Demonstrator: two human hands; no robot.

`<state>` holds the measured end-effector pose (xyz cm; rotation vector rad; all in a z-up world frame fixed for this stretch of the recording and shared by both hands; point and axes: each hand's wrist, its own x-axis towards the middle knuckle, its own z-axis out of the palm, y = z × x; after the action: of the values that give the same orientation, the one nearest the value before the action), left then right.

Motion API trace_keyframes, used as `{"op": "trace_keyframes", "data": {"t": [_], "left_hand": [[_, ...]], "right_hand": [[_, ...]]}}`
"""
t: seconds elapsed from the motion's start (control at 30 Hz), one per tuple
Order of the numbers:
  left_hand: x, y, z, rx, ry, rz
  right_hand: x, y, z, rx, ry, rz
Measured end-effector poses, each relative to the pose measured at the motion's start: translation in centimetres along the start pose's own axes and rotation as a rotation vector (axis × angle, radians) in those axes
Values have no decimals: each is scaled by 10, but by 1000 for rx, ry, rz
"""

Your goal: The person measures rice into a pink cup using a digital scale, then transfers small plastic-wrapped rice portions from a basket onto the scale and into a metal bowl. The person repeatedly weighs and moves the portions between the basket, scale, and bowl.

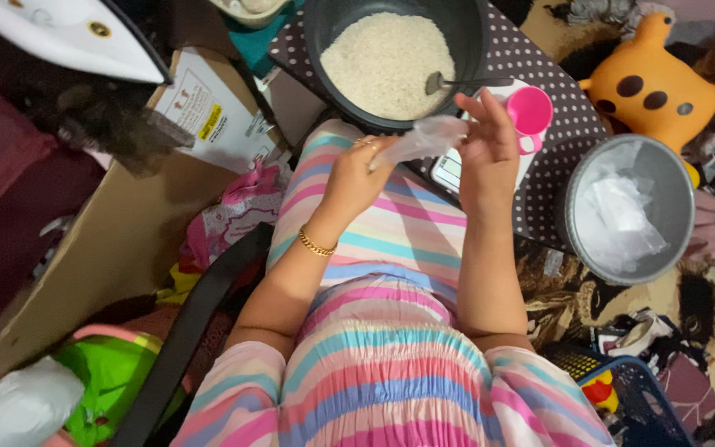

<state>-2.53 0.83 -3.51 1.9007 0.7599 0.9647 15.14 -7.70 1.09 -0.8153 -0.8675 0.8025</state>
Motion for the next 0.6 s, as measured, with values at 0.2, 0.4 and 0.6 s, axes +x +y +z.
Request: {"op": "trace_keyframes", "data": {"t": [0.2,0.4,0.6], "left_hand": [[2,-2,12,-83,-76,95],[3,-8,34,-170,-297,-105],[14,-10,25,-34,-408,-137]], "right_hand": [[-9,3,1,-336,-21,385],[-4,-2,-15,-421,-20,235],[4,-71,-18,-788,-85,-206]]}}
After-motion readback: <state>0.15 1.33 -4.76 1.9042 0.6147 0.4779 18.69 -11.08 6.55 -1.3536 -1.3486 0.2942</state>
